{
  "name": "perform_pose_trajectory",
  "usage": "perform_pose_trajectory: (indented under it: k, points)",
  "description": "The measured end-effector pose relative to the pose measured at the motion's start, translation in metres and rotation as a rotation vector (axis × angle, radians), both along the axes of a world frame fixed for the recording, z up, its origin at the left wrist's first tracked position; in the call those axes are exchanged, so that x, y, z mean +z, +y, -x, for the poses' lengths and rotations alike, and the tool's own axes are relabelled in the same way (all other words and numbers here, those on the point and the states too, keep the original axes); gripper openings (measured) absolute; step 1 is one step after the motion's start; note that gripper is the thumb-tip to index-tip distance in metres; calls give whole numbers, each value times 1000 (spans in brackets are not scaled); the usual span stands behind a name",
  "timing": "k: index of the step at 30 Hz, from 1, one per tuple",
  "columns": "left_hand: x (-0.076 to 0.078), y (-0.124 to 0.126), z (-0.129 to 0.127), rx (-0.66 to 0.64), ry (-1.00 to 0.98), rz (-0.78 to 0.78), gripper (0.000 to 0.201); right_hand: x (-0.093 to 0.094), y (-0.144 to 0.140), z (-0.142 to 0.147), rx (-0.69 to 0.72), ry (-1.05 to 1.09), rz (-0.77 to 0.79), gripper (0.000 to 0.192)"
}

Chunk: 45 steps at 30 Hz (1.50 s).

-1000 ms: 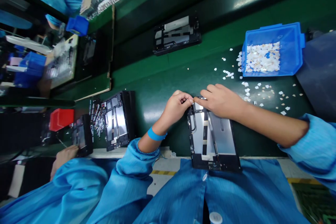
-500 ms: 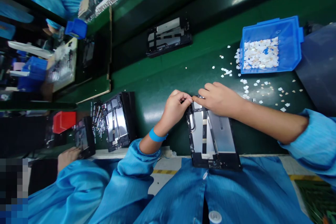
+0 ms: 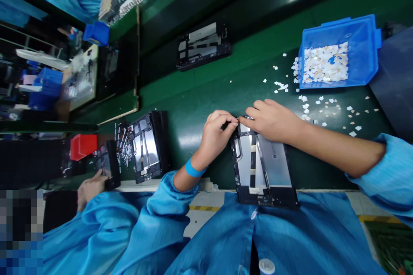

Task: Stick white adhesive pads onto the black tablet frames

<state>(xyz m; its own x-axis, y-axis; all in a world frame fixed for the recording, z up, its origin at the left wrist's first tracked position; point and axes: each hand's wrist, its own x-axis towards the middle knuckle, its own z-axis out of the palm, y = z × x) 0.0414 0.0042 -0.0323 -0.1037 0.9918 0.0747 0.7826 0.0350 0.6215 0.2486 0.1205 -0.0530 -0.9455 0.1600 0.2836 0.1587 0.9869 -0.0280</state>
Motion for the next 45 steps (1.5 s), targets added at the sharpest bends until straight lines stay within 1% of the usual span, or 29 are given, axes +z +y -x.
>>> perform_pose_trajectory:
  k: [2, 4, 6, 8, 10, 12, 17, 22, 26, 33, 36, 40, 42, 45]
  points:
    - [4, 0, -1, -8, 29, 2, 11, 0, -1, 0, 4, 10, -3, 34]
    - [6, 1, 1, 19, -5, 30, 11, 1, -1, 0, 0, 7, -16, 35]
    - [6, 2, 3, 57, -108, 82, 12, 0, -2, 0, -5, -4, -26, 36]
    - [4, 3, 5, 94, -230, 140, 19, -1, -2, 0, -3, -8, -23, 37]
    - [3, 4, 6, 118, -297, 190, 16, -2, -2, 0, 7, -4, -12, 37]
    - [3, 6, 6, 126, -289, 211, 7, -2, -1, 0, 15, 0, -4, 37]
    - [4, 11, 6, 105, -181, 174, 9, -2, 0, -1, 15, -16, -11, 36]
    - [-1, 16, 7, 113, -210, 231, 9, -3, -1, -1, 11, -14, 1, 38]
    - [-6, 16, 6, 129, -230, 242, 10, -3, 0, -1, 20, -14, 10, 40]
    - [-6, 15, 4, 158, -237, 256, 9, -4, 1, -1, 30, -2, 2, 41]
    - [-7, 14, 2, 150, -209, 235, 9, -4, 1, -1, 32, -4, -1, 40]
    - [-13, 9, -2, 134, -147, 156, 9, -3, 1, 0, 33, -12, -9, 39]
    - [-16, 8, -4, 154, -142, 130, 8, -3, 1, -1, 29, -20, -17, 39]
    - [-21, 8, -6, 219, -183, 141, 16, -3, 1, -1, 21, -28, -18, 39]
